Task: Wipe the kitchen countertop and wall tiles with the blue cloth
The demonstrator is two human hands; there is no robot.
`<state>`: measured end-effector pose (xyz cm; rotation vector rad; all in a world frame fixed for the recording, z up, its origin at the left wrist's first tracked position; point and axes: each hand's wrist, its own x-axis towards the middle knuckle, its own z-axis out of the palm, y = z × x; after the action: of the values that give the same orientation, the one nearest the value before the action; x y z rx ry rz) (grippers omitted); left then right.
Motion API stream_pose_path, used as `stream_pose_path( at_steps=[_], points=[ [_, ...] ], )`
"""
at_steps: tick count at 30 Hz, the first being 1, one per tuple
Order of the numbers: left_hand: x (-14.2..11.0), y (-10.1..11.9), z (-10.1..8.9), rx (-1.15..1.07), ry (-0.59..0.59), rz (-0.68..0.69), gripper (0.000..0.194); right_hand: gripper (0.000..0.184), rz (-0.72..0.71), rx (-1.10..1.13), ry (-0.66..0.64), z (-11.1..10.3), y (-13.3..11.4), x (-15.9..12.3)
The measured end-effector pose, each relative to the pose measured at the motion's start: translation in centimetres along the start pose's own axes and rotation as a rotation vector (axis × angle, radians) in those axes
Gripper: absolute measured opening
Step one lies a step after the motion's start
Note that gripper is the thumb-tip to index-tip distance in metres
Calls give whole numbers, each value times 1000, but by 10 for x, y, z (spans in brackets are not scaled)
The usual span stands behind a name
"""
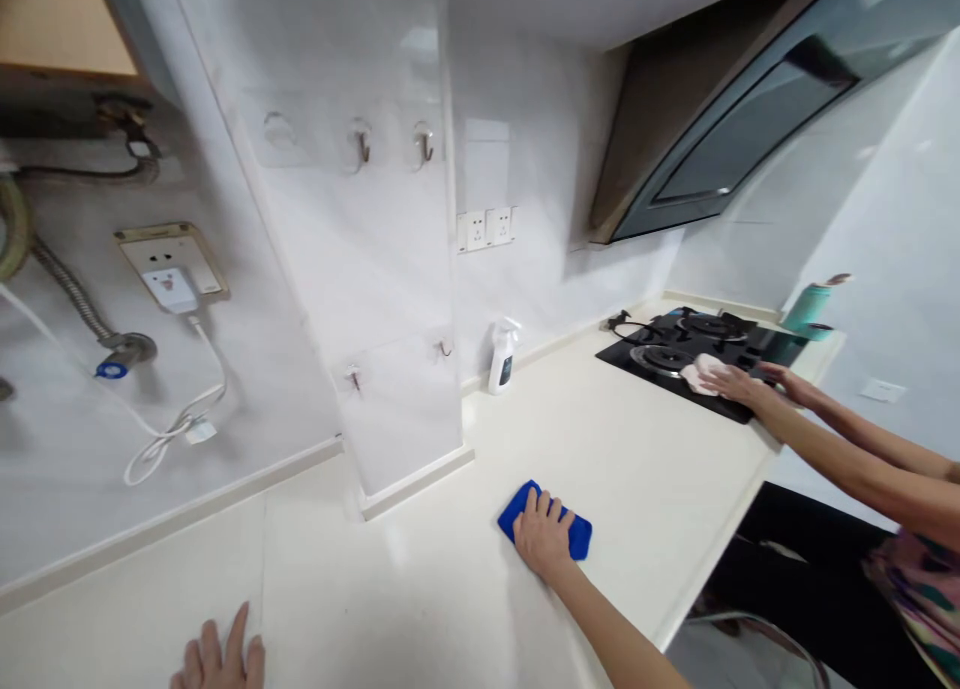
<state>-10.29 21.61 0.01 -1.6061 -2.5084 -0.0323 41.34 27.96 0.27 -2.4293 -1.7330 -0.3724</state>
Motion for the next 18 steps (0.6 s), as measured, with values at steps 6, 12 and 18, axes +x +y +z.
stream_pose_path(
  at_steps=[6,12,18],
  points=[
    [-5,2,-3,-99,8,18,62,61,-4,67,-113,-19,-89,40],
    [-9,8,-15,-100,-6,12,59,68,-90,81,-197,-23,-171,28],
    [-8,8,-20,-78,-23,-6,59,70,-503,237,-266,-43,-202,-40]
  ],
)
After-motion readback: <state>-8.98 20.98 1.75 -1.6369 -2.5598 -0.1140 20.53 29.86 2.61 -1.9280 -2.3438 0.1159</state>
